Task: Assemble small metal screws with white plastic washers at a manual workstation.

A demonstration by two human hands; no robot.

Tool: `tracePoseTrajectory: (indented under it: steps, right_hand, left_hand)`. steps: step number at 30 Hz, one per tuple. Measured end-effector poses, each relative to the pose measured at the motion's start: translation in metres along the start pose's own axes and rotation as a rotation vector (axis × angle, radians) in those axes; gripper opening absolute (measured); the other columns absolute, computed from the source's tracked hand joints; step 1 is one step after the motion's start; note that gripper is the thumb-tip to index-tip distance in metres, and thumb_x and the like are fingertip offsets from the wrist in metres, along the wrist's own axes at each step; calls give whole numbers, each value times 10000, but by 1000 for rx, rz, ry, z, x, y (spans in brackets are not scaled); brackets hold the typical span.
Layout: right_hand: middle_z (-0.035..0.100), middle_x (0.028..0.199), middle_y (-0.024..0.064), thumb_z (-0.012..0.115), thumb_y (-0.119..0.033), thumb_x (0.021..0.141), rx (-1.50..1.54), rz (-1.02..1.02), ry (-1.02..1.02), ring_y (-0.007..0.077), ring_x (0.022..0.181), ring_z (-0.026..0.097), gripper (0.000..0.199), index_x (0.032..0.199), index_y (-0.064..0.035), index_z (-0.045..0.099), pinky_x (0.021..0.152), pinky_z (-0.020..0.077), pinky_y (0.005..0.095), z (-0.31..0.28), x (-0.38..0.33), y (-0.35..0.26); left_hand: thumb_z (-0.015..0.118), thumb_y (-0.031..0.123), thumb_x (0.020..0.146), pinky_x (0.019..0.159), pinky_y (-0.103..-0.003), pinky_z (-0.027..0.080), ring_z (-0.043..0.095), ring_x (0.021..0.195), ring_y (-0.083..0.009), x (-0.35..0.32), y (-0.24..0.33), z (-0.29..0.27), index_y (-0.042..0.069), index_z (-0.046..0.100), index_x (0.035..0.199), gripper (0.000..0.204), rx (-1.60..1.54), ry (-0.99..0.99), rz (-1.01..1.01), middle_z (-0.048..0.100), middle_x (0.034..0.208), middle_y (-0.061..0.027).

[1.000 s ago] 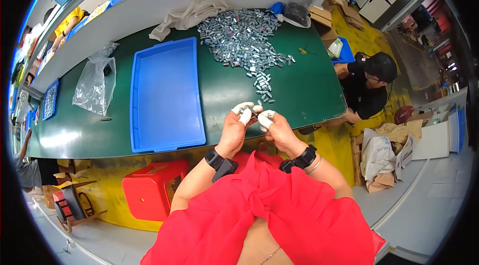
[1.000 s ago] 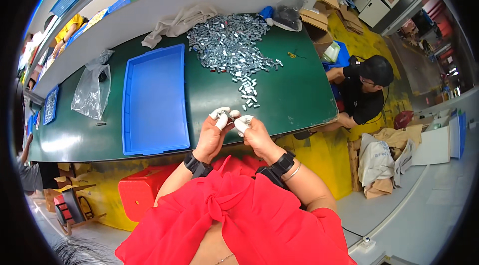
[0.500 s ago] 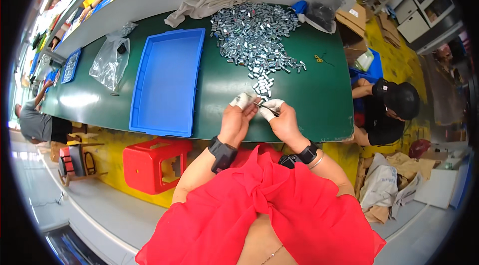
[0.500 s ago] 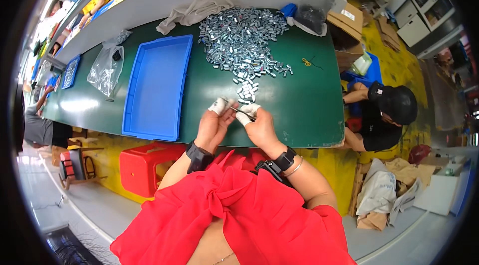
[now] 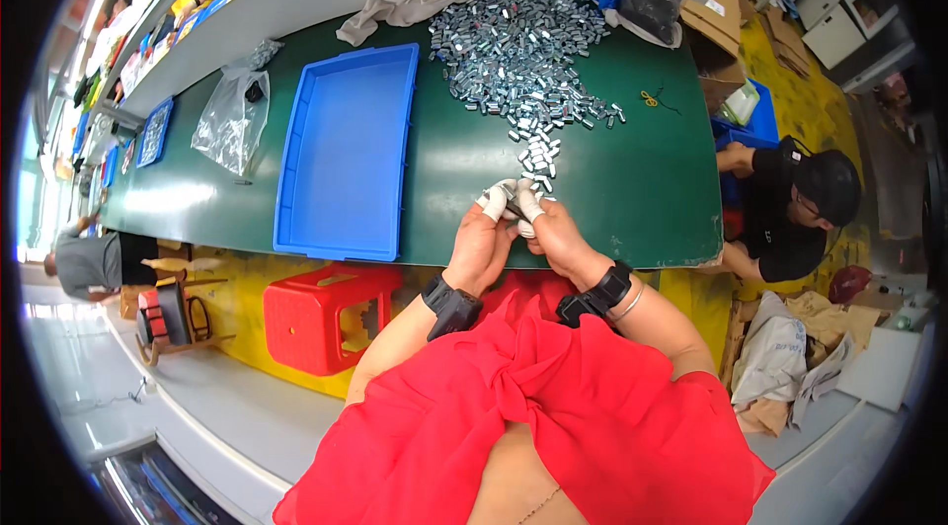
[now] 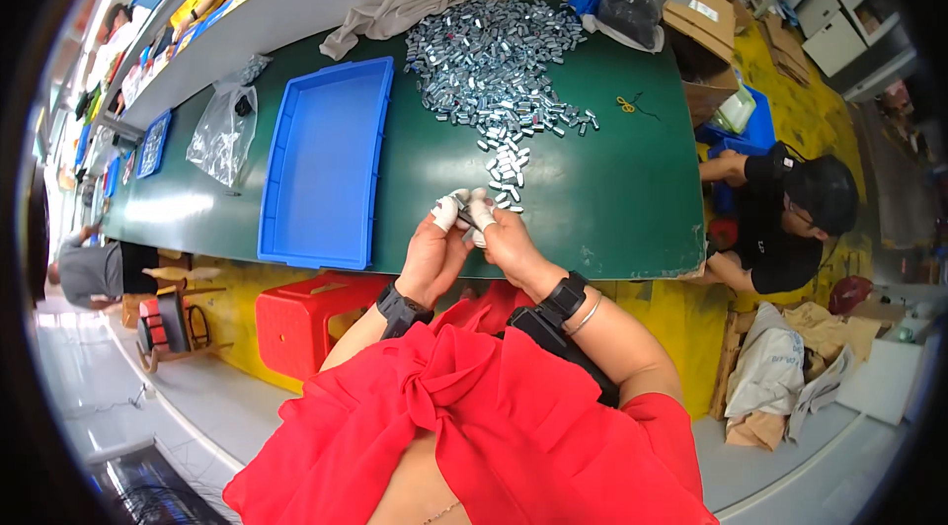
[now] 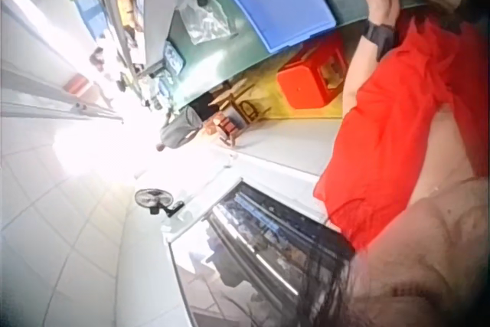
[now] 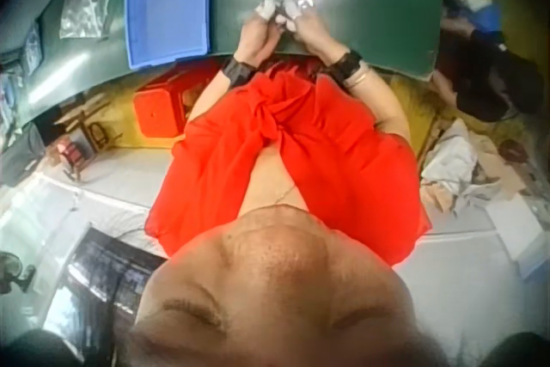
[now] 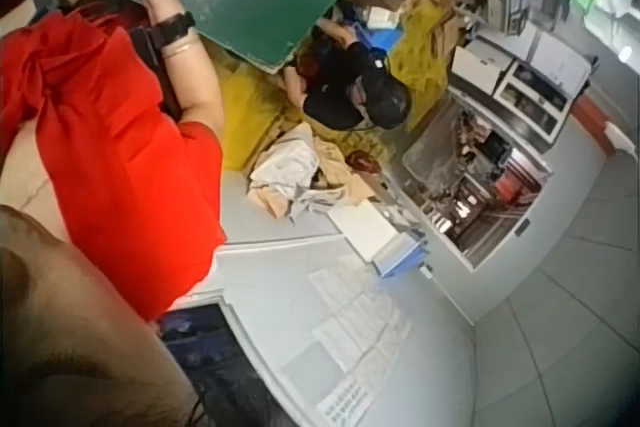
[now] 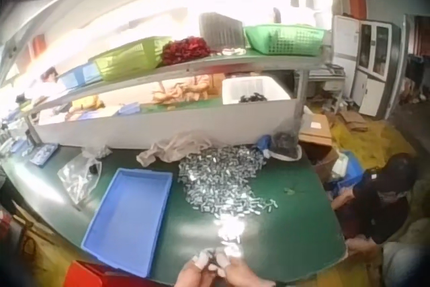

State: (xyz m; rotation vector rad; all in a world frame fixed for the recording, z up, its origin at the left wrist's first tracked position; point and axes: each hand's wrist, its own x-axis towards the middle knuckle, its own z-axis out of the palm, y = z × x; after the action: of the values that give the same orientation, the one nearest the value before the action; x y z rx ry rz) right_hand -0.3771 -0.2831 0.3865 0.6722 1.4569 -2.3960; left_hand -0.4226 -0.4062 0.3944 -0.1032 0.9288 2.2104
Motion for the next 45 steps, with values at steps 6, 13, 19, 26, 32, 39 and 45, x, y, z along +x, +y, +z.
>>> tracePoseTrajectory:
  steps: [6,13,19,26,32,39,45]
  right_hand:
    - [437,581,-57,477,-336,909,-26,-44,16,19,449,287,281,875,-74,571,390,198,191,58,-10,18]
    - [545,645,-8,596,-239,843,62,-64,-90,57,525,446,200,865,-41,599,458,346,207,83,2,42]
    - [588,717,-5,635,-141,812,-627,-575,510,62,625,498,148,859,0,624,548,405,225,56,-11,62]
    - [625,737,35,645,-150,796,-557,-250,572,99,661,559,177,852,17,624,602,447,241,-20,-39,68]
    - [555,680,-22,617,-123,823,-432,-189,474,45,598,478,128,872,-6,606,550,379,190,-65,-41,55]
    - [566,681,-17,631,-131,813,-345,-148,450,44,591,486,149,879,1,607,535,381,191,-136,-36,41]
    - [557,686,-25,627,-120,815,-264,-114,406,42,597,478,133,873,-2,605,532,371,188,-156,-35,40]
  left_hand:
    - [441,233,936,770,-289,429,525,851,-143,-21,25,-32,21,496,1147,304,65,-121,26,576,1072,-69]
    - [459,248,922,874,-337,412,502,1077,-219,-29,50,-78,33,523,1088,279,43,-148,-78,536,1174,-114]
    - [526,288,885,879,-375,407,491,1086,-241,7,116,-110,18,454,1164,395,403,221,167,496,1195,-176]
    - [588,41,765,934,-411,361,451,1108,-386,44,98,-174,-11,331,1296,592,1956,401,824,489,1176,-239]
    - [472,-88,640,939,-459,332,371,1154,-421,45,72,-163,19,271,1351,746,1912,267,578,375,1267,-257]
    - [540,-39,704,957,-436,347,408,1146,-378,44,107,-158,35,351,1308,637,2194,499,476,422,1247,-237]
    - [665,116,722,891,-396,406,470,1047,-343,56,11,-58,66,550,1103,401,1969,-37,514,496,1133,-161]
